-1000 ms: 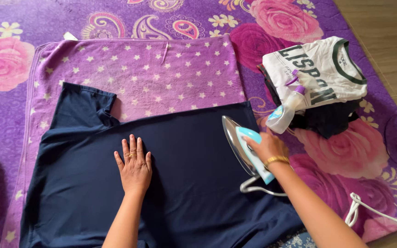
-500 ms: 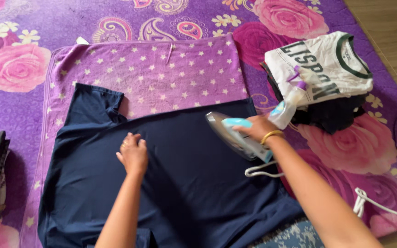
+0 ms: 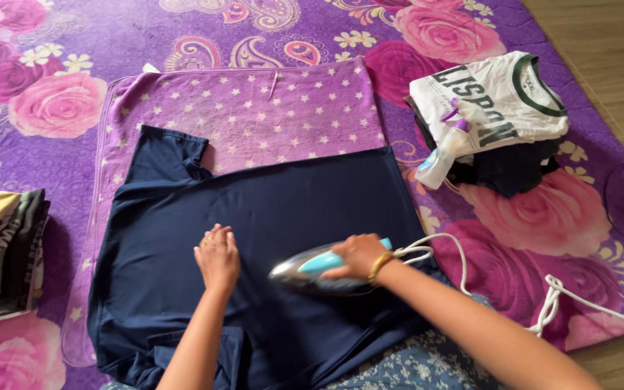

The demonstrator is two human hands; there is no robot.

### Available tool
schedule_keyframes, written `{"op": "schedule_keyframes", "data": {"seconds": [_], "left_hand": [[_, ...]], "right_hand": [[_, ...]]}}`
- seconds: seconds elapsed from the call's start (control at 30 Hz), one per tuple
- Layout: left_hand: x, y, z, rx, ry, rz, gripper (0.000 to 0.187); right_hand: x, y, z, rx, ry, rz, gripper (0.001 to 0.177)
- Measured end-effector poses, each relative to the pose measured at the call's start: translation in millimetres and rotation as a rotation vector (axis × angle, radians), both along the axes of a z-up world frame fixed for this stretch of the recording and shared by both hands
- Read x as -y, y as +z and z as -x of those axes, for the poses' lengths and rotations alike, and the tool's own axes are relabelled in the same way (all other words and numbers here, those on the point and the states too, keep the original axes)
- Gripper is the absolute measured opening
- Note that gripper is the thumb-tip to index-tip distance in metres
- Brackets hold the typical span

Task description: The person irons a yellow t-shirt and a dark blue t-shirt on a purple mat. They use a spray bottle to moisten the fabric before ironing and fold the shirts after ironing.

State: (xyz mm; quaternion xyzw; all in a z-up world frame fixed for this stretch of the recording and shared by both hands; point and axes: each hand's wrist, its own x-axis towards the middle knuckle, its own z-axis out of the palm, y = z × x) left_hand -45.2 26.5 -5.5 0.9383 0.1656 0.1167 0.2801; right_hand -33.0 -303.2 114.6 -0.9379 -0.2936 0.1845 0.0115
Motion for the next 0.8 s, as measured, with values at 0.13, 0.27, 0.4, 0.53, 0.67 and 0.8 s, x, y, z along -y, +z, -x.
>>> {"op": "schedule_keyframes", "data": {"seconds": [0.13,0.27,0.4,0.53,0.67,0.8], "left_hand": [[18.8,-10.1,7.5,-0.116,-0.046,-0.016,0.036],[20.5,-14.5,10.3,-0.138,-0.081,-0.13,0.036],[11.8,-14.6,15.5,-0.078,-0.081,-0.051,0.035],[12.1,1.2,13.8,-0.147,-0.015,0.122,0.038],[15.3,26.4,10.2,-0.032,0.024,0.127,0.039],[21.5,44.2,18.4,0.106,0.028,0.084,0.038]], "right_hand": [[69.2,-6.2,-21.9,0.049,-0.319,0.001,0.071],[134.9,-8.9,-51.5,0.085,-0.649,-0.04,0.069],[156.7,-9.0,-66.9,0.057,-0.762,-0.082,0.073],[117.9,-5.0,-50.8,-0.025,-0.526,-0.216,0.071],[25.0,4.1,-11.5,-0.106,-0.271,-0.111,0.069],[-55.2,0.5,23.5,0.034,-0.077,-0.141,0.075]]}}
